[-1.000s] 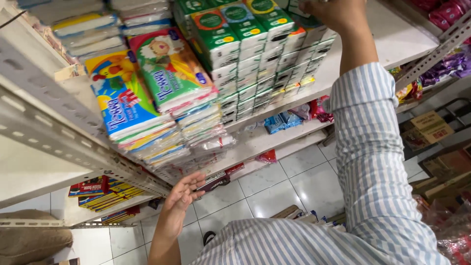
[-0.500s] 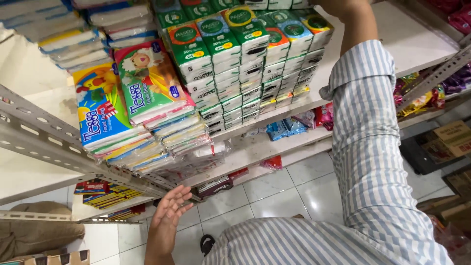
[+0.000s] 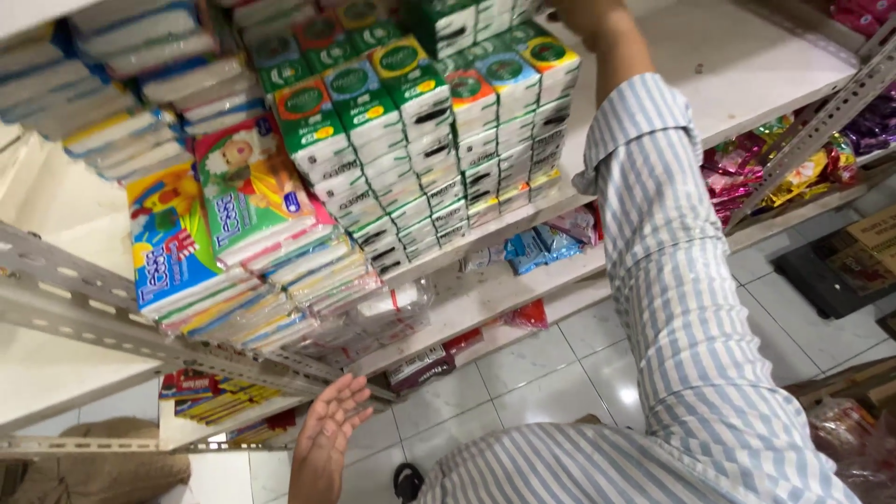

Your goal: The person picks up packs of tissues from the floor and shelves, turns them over to check the labels, and arranges them back into organized stacks on the shelves.

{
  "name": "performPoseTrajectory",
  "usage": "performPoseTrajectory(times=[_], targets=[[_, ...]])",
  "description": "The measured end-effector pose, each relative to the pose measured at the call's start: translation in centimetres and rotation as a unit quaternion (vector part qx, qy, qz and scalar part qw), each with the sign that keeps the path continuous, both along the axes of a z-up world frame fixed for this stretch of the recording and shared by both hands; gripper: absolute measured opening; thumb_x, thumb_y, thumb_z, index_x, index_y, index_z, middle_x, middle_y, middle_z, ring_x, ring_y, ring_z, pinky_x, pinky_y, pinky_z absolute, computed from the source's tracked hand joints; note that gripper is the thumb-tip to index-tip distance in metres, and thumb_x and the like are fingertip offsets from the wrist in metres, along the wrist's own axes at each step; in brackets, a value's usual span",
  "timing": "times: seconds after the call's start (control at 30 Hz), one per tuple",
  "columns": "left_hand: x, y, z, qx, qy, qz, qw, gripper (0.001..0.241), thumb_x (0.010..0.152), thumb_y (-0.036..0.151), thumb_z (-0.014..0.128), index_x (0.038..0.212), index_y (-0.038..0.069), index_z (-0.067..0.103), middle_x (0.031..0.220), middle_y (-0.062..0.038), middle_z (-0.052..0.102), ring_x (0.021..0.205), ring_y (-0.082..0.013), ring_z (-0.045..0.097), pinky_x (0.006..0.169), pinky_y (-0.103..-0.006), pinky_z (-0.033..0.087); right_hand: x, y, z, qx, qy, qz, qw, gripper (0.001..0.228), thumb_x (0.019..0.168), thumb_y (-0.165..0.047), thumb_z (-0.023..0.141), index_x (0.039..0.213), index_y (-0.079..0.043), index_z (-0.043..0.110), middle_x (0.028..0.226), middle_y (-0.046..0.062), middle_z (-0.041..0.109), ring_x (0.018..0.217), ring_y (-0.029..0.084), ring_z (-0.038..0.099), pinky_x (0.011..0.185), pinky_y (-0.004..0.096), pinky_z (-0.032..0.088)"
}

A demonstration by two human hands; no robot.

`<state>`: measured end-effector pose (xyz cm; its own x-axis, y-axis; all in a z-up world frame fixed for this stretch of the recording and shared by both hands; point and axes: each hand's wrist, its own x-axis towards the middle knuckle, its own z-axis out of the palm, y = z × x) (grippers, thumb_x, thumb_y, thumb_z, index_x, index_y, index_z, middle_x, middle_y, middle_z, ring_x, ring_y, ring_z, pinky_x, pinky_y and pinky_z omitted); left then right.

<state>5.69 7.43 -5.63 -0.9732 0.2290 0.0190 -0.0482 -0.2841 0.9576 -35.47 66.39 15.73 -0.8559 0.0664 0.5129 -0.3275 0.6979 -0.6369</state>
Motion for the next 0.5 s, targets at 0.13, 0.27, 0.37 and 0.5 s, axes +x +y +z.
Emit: performPoseTrajectory(times=[0.13, 0.27, 0.37, 0.5], targets=[[0.3, 0.5, -0.2, 0.007, -0.013, 0.008, 1.000, 0.069, 0.097, 0.038, 0.049, 0.150, -0.006, 0.039, 0.149, -0.026, 0.050, 0.134, -0.0363, 0.052, 0.109, -0.0509, 0.042, -0.2, -1.6, -0.2, 0.172, 0.032, -0.010, 0.984, 0.027, 0.109, -0.027, 0.054, 0.117, -0.013, 0.076, 0.107, 0.016, 0.076, 0.084, 0.025, 0.072, 0.068, 0.040, 0.055], [1.2, 1.1, 0.2, -0.013, -0.035, 0.019, 0.999, 0.066, 0.098, 0.035, 0.046, 0.149, -0.007, 0.040, 0.147, -0.026, 0.052, 0.133, -0.0359, 0.054, 0.109, -0.0501, 0.043, -0.4, -0.8, -1.8, -0.069, -0.070, 0.055, 0.994, 0.030, 0.105, -0.022, 0.051, 0.119, -0.005, 0.072, 0.108, 0.014, 0.074, 0.091, 0.021, 0.075, 0.077, 0.035, 0.061], [1.4, 1.3, 0.5, -0.017, -0.020, 0.011, 1.000, 0.063, 0.099, 0.031, 0.044, 0.149, -0.007, 0.040, 0.146, -0.027, 0.053, 0.132, -0.0360, 0.054, 0.108, -0.0495, 0.044, -0.8, -0.1, -3.0, -0.210, -0.078, 0.164, 0.961, 0.037, 0.108, -0.027, 0.061, 0.125, 0.005, 0.065, 0.117, 0.019, 0.071, 0.100, 0.025, 0.073, 0.087, 0.038, 0.062], [1.5, 1.1, 0.9, -0.015, -0.002, -0.003, 1.000, 0.062, 0.099, 0.029, 0.044, 0.149, -0.008, 0.040, 0.146, -0.027, 0.053, 0.132, -0.0357, 0.054, 0.108, -0.0496, 0.044, 0.4, 0.7, -3.1, -0.373, -0.069, 0.262, 0.887, 0.053, 0.104, -0.039, 0.063, 0.130, 0.008, 0.063, 0.129, 0.023, 0.071, 0.114, 0.029, 0.073, 0.101, 0.040, 0.061]])
